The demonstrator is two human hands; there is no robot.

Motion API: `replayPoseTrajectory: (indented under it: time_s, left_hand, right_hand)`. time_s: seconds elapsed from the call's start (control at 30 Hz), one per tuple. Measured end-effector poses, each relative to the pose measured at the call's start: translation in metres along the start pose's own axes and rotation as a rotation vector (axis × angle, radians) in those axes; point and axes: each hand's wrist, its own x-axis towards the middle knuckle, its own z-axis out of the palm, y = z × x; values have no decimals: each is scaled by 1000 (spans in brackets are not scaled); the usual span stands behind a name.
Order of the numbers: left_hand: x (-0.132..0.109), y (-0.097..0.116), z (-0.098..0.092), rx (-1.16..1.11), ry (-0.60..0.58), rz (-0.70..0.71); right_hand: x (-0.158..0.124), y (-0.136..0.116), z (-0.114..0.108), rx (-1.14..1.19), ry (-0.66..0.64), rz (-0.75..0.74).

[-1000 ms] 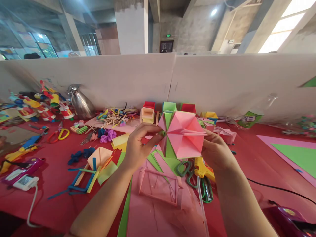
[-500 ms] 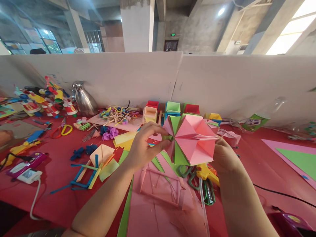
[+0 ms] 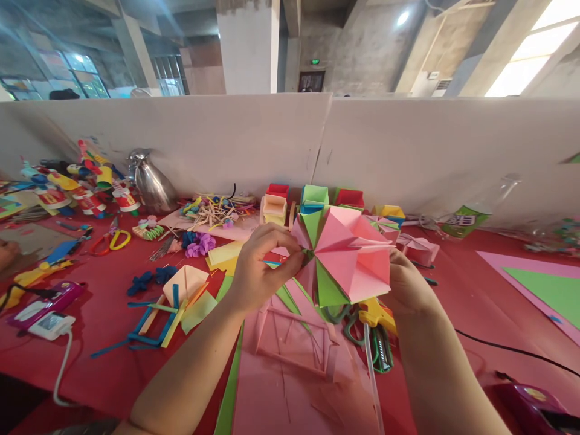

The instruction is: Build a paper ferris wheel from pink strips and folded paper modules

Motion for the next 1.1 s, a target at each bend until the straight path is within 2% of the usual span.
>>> replayPoseTrajectory:
  time_s: [0.2, 0.33, 0.53, 0.73, 0.93, 1.1]
  left_hand:
    - [0, 1, -2, 59, -1, -13]
    - [0, 2, -2, 95, -50, 25]
    - [-1, 1, -4, 36, -36, 42]
    - [-1, -5, -5, -24, -103, 92]
    - [-2, -9, -5, -29, -119, 2]
    - [-3, -20, -4, -86, -94, -87]
  right_hand:
    - [2, 4, 2, 313, -54, 196]
    - [2, 2, 7, 344, -40, 226]
    - [2, 3, 7, 323, 24, 167]
    - [-3, 2, 7, 210, 1, 132]
    - [-7, -5, 8, 170, -21, 25]
    - [-10, -10, 9, -5, 53, -52]
